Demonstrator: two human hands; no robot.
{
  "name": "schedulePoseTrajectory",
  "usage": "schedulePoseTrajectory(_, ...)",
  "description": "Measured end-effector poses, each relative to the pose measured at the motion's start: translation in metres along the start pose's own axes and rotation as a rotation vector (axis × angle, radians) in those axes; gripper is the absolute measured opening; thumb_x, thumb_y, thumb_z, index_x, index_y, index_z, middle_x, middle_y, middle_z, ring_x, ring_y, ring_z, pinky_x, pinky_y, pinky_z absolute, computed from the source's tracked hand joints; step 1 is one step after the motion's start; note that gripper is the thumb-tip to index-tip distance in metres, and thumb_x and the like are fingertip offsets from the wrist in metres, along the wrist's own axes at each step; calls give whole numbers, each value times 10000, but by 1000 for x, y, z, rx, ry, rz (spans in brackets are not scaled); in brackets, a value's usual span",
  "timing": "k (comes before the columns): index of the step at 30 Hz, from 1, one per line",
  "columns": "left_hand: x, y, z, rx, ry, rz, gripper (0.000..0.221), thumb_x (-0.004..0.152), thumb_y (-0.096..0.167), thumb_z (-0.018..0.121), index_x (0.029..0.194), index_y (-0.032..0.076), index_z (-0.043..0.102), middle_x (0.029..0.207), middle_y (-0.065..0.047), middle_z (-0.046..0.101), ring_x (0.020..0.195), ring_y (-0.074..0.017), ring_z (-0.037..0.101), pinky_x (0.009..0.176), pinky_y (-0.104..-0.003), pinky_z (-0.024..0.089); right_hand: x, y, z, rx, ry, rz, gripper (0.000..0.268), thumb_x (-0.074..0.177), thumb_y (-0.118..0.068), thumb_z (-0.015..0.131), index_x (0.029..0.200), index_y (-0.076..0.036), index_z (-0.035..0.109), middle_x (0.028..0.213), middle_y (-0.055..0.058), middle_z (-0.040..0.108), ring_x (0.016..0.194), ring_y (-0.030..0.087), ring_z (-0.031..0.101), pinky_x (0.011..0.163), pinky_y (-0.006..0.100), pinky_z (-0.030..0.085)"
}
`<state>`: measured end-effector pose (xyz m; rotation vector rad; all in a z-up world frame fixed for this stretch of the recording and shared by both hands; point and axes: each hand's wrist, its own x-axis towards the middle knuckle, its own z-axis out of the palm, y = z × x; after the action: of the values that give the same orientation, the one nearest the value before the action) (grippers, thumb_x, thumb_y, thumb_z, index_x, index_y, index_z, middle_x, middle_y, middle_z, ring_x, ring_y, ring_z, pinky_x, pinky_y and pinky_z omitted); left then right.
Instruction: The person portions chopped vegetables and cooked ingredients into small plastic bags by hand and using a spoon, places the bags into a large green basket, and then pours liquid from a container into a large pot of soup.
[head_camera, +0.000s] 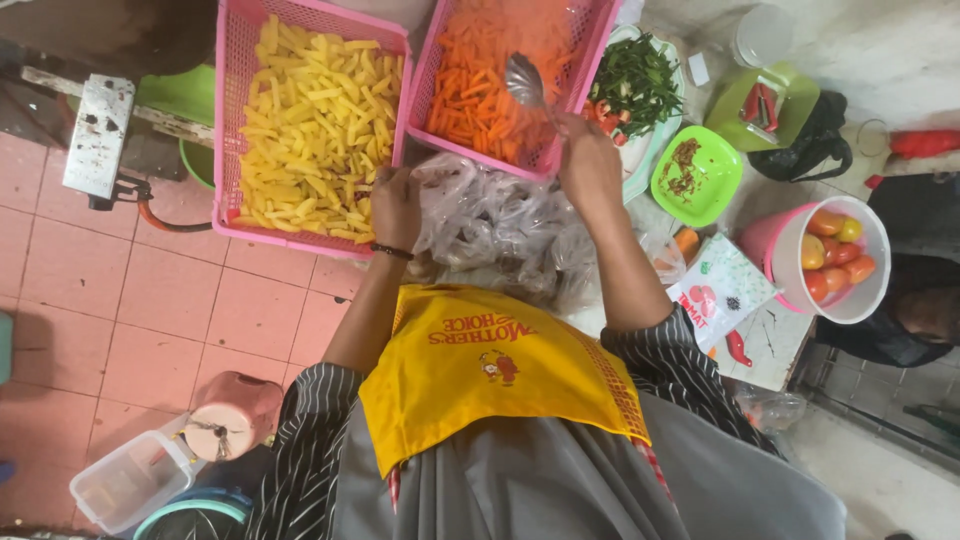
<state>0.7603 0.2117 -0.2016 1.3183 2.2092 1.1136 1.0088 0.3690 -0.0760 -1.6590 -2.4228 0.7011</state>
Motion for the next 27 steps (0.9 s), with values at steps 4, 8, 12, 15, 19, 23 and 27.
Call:
schedulePoseTrajectory(4, 2, 7, -6, -16, 53, 35, 138, 984, 176, 666, 901, 88, 733, 888, -175, 598, 858, -450, 656, 743, -465, 542, 43, 27, 36, -278, -80, 109, 263, 936, -126, 558, 1067, -171, 782, 955, 190, 747, 969, 472, 728, 821, 620, 572)
schedulePoseTrajectory(8, 4, 10, -5, 90, 110, 106, 81, 888, 107, 713, 954, 84, 754, 906, -144, 620, 865, -390, 670, 767, -454, 559, 73, 22, 104, -134, -122, 13, 213, 940, -176, 606, 1036, -142, 793, 915, 249, 747, 976, 481, 721, 821, 594, 576)
schedulePoseTrajectory(12, 6, 34, -25, 84, 113, 163, 302, 859, 28, 629, 1146, 110, 675, 983, -154, 653, 916, -398, 683, 815, -470, 569, 82, 12, 115, -142, -94, -89, 206, 946, -162, 623, 1063, -149, 791, 910, 225, 764, 952, 460, 737, 825, 570, 595)
schedulePoseTrajectory(15, 4, 12, -17, 206, 57, 74, 250, 894, 66, 586, 1094, 192, 502, 865, -143, 589, 740, -407, 696, 663, -528, 578, 50, -29, 41, -385, -105, -31, 261, 916, -71, 546, 920, -58, 807, 871, 260, 761, 907, 447, 754, 747, 552, 608)
schedulePoseTrajectory(19, 3, 16, -26, 122, -30, 213, 119, 924, 27, 559, 884, 138, 579, 1161, -91, 644, 894, -364, 722, 733, -451, 600, 76, 32, 105, -412, -155, -50, 255, 875, -112, 562, 875, -33, 804, 814, 249, 748, 848, 462, 751, 669, 587, 599)
schedulePoseTrajectory(23, 9, 19, -21, 259, -87, 239, 287, 895, 35, 566, 1057, 219, 716, 1120, -25, 660, 903, -267, 731, 783, -358, 601, 92, 37, 159, 97, -199, -54, 205, 896, -164, 664, 1045, -153, 804, 904, 184, 771, 973, 438, 730, 881, 536, 565)
schedulePoseTrajectory(27, 8, 5, -9, 162, -116, 131, 401, 874, 20, 549, 1190, 210, 704, 1148, -33, 655, 883, -327, 736, 749, -429, 626, 69, 23, 150, 491, -142, 35, 202, 892, -159, 679, 1065, -141, 782, 729, 102, 735, 770, 273, 728, 754, 400, 542)
